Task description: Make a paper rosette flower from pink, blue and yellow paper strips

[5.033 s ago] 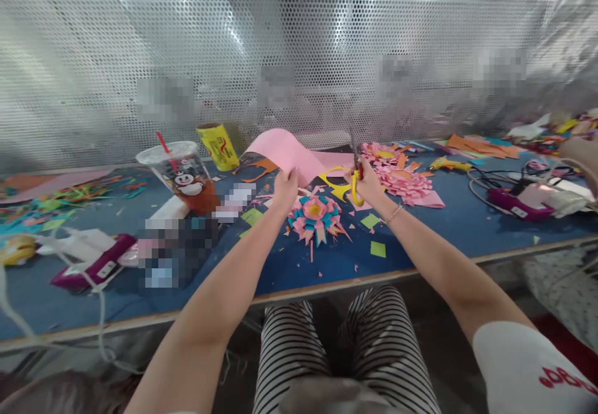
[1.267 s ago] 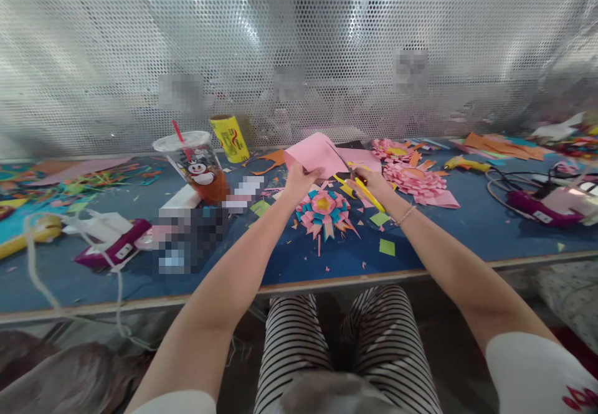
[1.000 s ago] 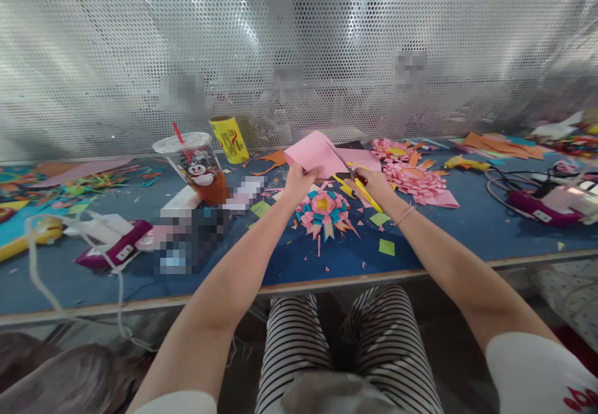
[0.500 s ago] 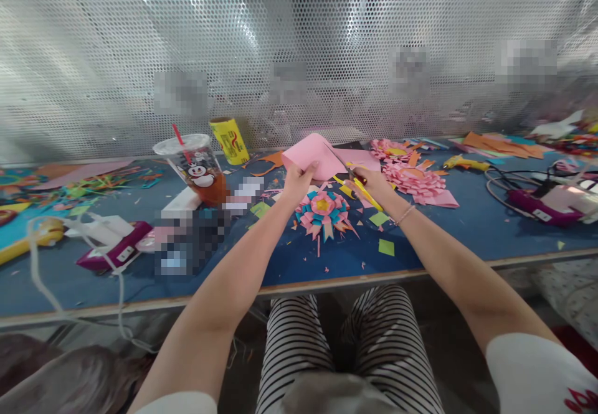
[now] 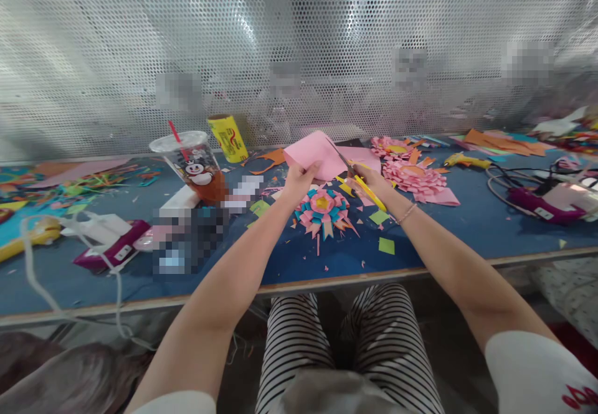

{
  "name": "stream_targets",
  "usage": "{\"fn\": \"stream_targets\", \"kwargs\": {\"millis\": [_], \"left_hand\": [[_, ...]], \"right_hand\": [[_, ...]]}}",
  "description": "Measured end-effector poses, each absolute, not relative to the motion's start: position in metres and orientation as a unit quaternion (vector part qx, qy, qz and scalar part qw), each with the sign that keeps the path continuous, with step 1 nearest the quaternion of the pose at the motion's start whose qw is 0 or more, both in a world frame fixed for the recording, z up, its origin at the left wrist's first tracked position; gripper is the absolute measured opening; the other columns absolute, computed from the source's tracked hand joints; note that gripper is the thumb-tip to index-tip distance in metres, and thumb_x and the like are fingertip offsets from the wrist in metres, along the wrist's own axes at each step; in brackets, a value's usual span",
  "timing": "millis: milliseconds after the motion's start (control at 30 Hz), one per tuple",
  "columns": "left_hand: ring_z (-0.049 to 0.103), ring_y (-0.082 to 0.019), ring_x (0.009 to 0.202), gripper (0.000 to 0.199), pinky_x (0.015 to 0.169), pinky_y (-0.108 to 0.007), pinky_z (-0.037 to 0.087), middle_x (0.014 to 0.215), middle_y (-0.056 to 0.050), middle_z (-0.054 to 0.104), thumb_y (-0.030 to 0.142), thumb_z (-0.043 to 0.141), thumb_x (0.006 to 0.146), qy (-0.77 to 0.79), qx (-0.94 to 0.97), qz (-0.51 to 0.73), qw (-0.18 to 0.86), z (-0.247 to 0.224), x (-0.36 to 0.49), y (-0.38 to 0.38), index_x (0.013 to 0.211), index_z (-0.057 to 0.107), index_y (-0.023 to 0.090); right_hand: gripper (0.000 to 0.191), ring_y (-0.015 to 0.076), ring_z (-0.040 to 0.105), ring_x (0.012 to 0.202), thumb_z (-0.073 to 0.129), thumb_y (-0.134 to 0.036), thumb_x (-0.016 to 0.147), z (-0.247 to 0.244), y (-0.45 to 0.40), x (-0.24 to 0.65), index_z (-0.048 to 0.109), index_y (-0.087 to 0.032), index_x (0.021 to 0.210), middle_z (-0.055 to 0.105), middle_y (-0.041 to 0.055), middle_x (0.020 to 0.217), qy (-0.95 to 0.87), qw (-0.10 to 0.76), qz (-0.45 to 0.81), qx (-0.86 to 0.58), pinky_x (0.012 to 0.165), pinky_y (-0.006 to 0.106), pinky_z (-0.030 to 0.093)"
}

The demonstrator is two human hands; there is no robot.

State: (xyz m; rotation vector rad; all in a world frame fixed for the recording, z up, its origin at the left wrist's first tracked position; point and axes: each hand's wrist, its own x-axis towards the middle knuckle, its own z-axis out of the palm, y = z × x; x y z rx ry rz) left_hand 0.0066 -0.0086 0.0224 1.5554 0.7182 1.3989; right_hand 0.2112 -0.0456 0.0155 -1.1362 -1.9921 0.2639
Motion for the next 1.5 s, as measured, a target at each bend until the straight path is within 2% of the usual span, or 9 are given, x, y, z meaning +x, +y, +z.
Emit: {"fn": "stream_targets", "kwargs": {"millis": [267,767,1033,1167,1300,1500], "left_hand": [[0.063,-0.016,0.059,0.047,0.054,-0.032,0.060,0.075,-0.006,0.068,0.048,0.074,0.064,0.285,0.634,0.559,0.452,0.027,0.006,-0.012,0.088,0.064,0.009],[0.067,-0.022,0.074,0.053,0.065,-0.039,0.062,0.089,-0.009,0.070,0.048,0.071,0.067,0.285,0.651,0.536,0.456,0.019,0.006,-0.007,0.103,0.063,0.010],[0.067,-0.024,0.074,0.054,0.067,-0.043,0.061,0.090,-0.010,0.069,0.048,0.071,0.068,0.288,0.650,0.536,0.455,0.019,0.006,-0.006,0.105,0.062,0.009],[0.067,-0.022,0.071,0.051,0.066,-0.040,0.061,0.088,-0.009,0.070,0.048,0.071,0.068,0.286,0.655,0.529,0.459,0.018,0.007,-0.007,0.101,0.064,0.010],[0.067,-0.021,0.070,0.048,0.066,-0.039,0.061,0.085,-0.008,0.070,0.048,0.070,0.069,0.277,0.670,0.509,0.463,0.015,0.008,-0.008,0.098,0.065,0.010],[0.068,-0.023,0.073,0.050,0.066,-0.039,0.061,0.085,-0.009,0.070,0.045,0.072,0.069,0.277,0.664,0.511,0.470,0.014,0.009,-0.008,0.104,0.063,0.010]], "right_hand": [[0.038,0.0145,0.043,0.066,0.049,-0.056,0.078,0.022,-0.051,0.212,0.048,-0.019,0.076,0.049,0.0004,0.067,-0.793,0.399,0.094,-0.451,0.061,0.026,0.034],[0.039,0.0135,0.040,0.057,0.045,-0.055,0.079,0.018,-0.049,0.202,0.044,-0.020,0.062,0.043,0.0007,0.056,-0.767,0.411,0.032,-0.491,0.055,0.026,0.030],[0.047,0.0135,0.044,0.057,0.045,-0.062,0.077,0.019,-0.054,0.198,0.054,-0.017,0.072,0.047,0.0008,0.059,-0.748,0.414,0.110,-0.507,0.056,0.026,0.034],[0.050,0.0126,0.044,0.058,0.045,-0.067,0.076,0.023,-0.062,0.197,0.051,-0.017,0.078,0.048,0.0001,0.063,-0.752,0.429,0.186,-0.465,0.055,0.026,0.036],[0.048,0.0094,0.035,0.047,0.044,-0.068,0.077,0.021,-0.064,0.196,0.045,-0.020,0.076,0.039,-0.0046,0.055,-0.728,0.441,0.255,-0.459,0.047,0.025,0.031],[0.047,0.0110,0.037,0.048,0.045,-0.066,0.079,0.016,-0.056,0.197,0.047,-0.019,0.073,0.042,-0.0010,0.056,-0.739,0.436,0.208,-0.470,0.046,0.027,0.030]]}}
